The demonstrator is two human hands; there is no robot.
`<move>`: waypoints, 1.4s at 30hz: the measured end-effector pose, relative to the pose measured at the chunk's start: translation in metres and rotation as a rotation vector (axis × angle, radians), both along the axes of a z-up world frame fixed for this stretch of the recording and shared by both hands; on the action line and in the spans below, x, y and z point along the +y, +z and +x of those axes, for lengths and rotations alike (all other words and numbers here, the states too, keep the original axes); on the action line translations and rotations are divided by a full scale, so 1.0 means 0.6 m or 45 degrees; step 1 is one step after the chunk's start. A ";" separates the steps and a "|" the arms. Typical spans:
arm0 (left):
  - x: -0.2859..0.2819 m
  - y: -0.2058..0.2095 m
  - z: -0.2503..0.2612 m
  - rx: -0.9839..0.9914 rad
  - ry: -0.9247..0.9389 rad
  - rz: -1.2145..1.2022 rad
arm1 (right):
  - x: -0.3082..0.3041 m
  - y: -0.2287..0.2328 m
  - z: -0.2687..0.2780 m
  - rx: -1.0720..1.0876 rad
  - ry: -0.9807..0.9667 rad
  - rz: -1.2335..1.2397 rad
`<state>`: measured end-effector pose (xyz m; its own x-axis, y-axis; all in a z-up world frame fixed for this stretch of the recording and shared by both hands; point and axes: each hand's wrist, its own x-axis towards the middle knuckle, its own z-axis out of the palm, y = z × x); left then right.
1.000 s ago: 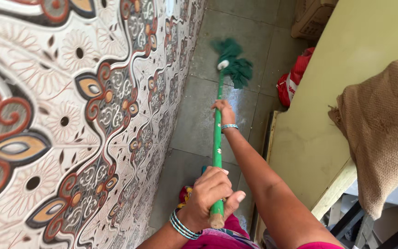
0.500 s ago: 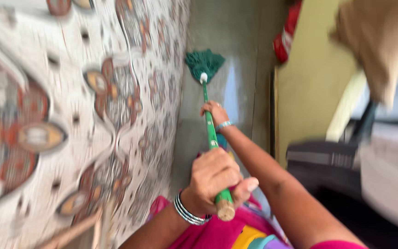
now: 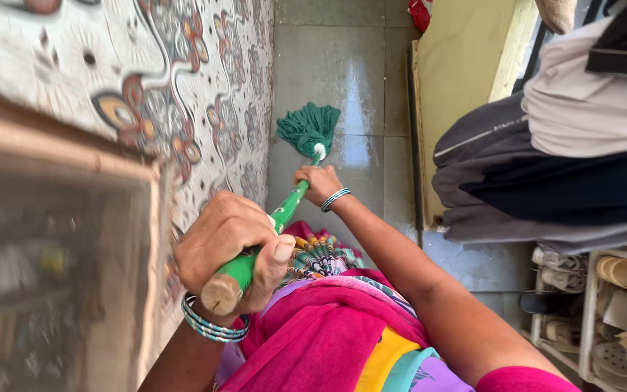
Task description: The person mops the floor using a green mop, moving it back and forth across different sections of the floor, and periodically rinses and squeezes the mop head by hand inside a plastic bucket.
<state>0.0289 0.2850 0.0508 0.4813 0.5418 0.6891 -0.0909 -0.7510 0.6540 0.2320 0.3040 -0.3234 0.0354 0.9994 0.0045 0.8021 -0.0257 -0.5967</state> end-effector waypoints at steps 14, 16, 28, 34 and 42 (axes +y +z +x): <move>-0.403 -0.081 0.006 0.012 0.046 -0.123 | -0.465 -0.040 0.079 -0.160 -0.319 0.126; -0.435 -0.078 -0.002 -0.013 0.034 -0.166 | -0.527 -0.039 0.065 -0.155 -0.364 0.150; -0.680 -0.092 -0.200 0.069 -0.234 -0.543 | -0.691 -0.059 -0.125 0.040 -0.342 0.325; -0.831 -0.078 -0.413 0.187 -0.277 -0.325 | -0.735 -0.071 -0.372 0.296 -0.345 0.218; -0.997 0.014 -0.589 0.269 -0.186 -0.042 | -0.892 -0.044 -0.672 0.422 0.355 0.193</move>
